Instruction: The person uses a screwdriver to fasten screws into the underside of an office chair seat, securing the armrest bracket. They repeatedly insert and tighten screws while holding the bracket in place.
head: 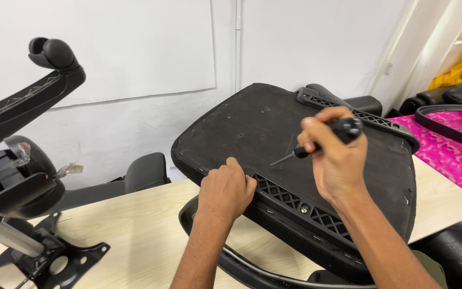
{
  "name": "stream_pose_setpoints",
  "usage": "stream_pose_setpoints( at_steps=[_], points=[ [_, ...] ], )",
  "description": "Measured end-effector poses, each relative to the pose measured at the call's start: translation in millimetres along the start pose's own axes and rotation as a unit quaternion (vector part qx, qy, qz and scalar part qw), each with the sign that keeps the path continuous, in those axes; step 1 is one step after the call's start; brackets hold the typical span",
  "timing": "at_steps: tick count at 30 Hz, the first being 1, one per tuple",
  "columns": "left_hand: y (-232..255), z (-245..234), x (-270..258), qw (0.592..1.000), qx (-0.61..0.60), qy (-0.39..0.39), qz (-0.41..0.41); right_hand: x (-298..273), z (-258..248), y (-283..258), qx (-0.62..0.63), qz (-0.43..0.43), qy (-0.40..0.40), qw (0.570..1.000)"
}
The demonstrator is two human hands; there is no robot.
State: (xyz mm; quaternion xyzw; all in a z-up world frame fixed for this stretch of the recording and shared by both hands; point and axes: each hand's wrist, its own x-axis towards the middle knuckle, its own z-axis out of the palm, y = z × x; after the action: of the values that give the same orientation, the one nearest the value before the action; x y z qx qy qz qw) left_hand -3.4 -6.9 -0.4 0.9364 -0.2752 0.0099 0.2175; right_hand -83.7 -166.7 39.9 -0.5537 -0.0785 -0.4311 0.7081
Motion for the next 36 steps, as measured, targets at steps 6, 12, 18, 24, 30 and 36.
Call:
stream_pose_setpoints(
  at_steps=[6, 12, 18, 24, 30, 36],
  points=[
    [-8, -5, -13, 0.99, -0.09, 0.096, 0.041, -10, 36, -7, -0.406, 0.008, -0.201, 0.891],
    [-29, -12, -38, 0.937, -0.33, 0.087, -0.074, -29, 91, -4, -0.474, 0.087, -0.292, 0.827],
    [-86, 16, -72, 0.827, -0.488, 0.193, -0.201, -54, 139, -3, -0.57, 0.247, -0.369, 0.691],
    [-174, 69, -99, 0.608, -0.687, 0.185, -0.352, -102, 178, 43, -0.539, 0.272, -0.471, 0.643],
    [-236, 131, -127, 0.635, -0.611, 0.245, -0.404, -149, 190, 125, -0.5, 0.322, -0.56, 0.577],
    [-243, 139, -161, 0.853, -0.289, 0.28, -0.334, -189, 178, 195, -0.455, 0.374, -0.566, 0.577]
  ],
)
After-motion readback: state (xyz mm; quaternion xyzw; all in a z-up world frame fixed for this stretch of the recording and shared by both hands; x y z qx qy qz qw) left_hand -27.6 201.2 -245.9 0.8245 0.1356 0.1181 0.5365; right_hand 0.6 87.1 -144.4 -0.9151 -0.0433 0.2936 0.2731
